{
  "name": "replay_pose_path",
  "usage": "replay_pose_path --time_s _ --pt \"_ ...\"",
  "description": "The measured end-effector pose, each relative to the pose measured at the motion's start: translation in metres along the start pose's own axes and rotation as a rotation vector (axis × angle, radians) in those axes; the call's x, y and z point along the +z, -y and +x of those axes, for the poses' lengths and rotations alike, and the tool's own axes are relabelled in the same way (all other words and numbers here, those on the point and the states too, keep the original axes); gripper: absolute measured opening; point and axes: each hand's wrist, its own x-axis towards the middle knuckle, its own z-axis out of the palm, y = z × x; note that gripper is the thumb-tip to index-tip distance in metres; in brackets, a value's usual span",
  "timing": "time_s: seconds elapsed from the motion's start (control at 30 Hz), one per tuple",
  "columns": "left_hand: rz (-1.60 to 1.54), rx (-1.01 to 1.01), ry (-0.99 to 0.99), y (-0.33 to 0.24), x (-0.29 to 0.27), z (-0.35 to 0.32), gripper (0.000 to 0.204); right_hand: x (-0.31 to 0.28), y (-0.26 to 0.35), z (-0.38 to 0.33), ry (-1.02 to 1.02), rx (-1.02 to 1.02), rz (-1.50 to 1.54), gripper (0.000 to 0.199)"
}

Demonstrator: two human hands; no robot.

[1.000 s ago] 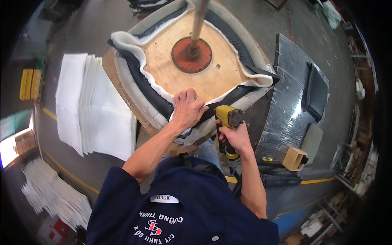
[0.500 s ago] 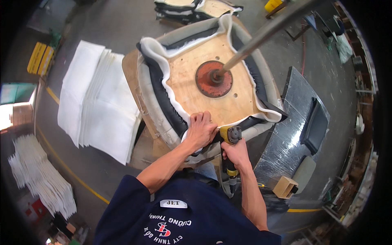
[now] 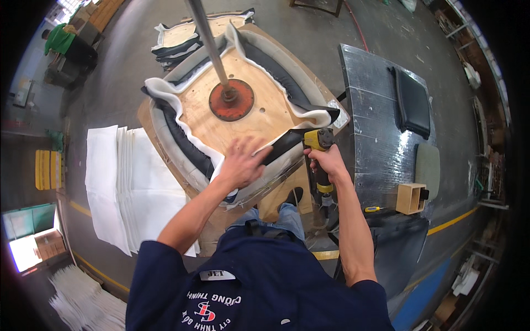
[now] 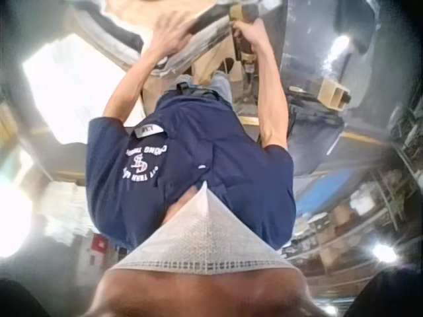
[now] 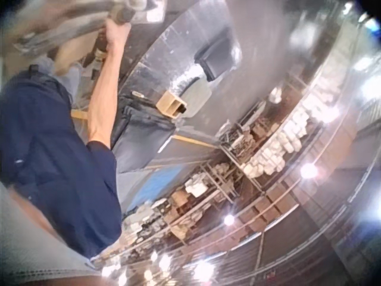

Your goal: The person uses a staple gun to attach black fabric to a cushion base, then trims excess fabric with a knife. They flip the cushion, place a white sheet on the base, and continue stapling the fabric around the edges. The person handles multiple cushion components and tools throughout the process.

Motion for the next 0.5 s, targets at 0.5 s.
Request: replay_pose_path --time_s 0.5 --pt "-0.067 0.333 0.132 0.016 0.047 0.032 0.063 0.045 0.02 -0.005 0.096 0.068 -0.066 0.016"
